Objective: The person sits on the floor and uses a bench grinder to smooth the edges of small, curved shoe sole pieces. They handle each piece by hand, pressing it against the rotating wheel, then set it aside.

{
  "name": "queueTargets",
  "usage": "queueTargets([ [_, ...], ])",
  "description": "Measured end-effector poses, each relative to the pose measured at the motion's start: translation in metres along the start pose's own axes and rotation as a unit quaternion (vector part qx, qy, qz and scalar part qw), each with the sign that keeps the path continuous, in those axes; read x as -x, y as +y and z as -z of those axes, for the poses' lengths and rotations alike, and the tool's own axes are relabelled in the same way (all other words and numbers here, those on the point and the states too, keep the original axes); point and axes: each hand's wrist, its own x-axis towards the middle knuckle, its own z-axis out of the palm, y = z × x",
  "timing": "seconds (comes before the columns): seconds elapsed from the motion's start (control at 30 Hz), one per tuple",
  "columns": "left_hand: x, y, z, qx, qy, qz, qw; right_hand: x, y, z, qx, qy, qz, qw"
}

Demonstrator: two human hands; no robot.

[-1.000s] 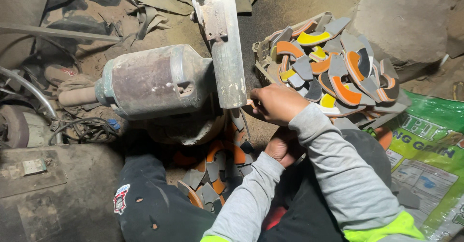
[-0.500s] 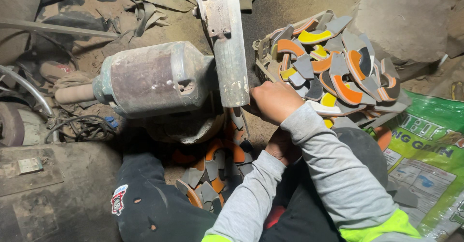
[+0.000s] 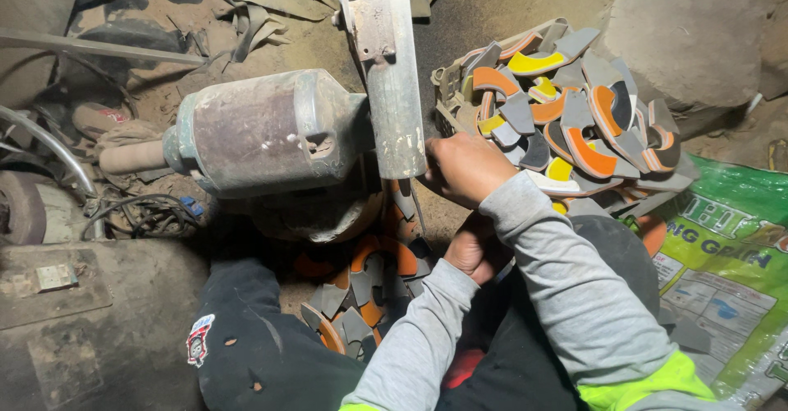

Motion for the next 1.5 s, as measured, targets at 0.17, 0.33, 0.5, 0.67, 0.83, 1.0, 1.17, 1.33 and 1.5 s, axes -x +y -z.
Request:
queueTargets([
  [0.17,0.011,0.006,0.002,-0.027,0.015,-0.024,0.999,0.003,0.007,-0.009,-0.085,0.049,0.01,0.995],
  [0.33,0.03,0.02,0.008,-0.065,-0.02,-0.043,0.997,-0.001,0.015,-0.03,-0.088,0.121,0.011,0.989],
  [0.5,0.045,0.034,0.006,-0.065,-0.02,-0.044,0.997,0.006,0.014,-0.043,-0.176,0.144,-0.066,0.971],
  [0.67,0.054,0.048,0.009,-0.091,-0.005,-0.058,0.994,0.003,0.007,-0.056,-0.22,0.23,-0.106,0.942],
  [0.83,0.056,0.056,0.012,-0.081,0.004,-0.094,0.992,-0.006,0.007,-0.069,-0.26,0.244,-0.158,0.921],
  [1.0,0.056,0.07,-0.003,-0.08,0.069,-0.089,0.99,-0.018,0.009,-0.072,-0.264,0.293,-0.159,0.905],
  [1.17,0.051,0.078,-0.018,-0.072,0.053,-0.12,0.989,-0.027,0.009,-0.066,-0.291,0.292,-0.183,0.893],
  [1.33,0.043,0.086,-0.023,-0.082,0.066,-0.116,0.988,-0.036,0.013,-0.063,-0.303,0.282,-0.193,0.89],
  [1.5,0.036,0.095,-0.023,-0.116,0.037,-0.097,0.988,-0.047,0.022,-0.067,-0.29,0.286,-0.197,0.892],
])
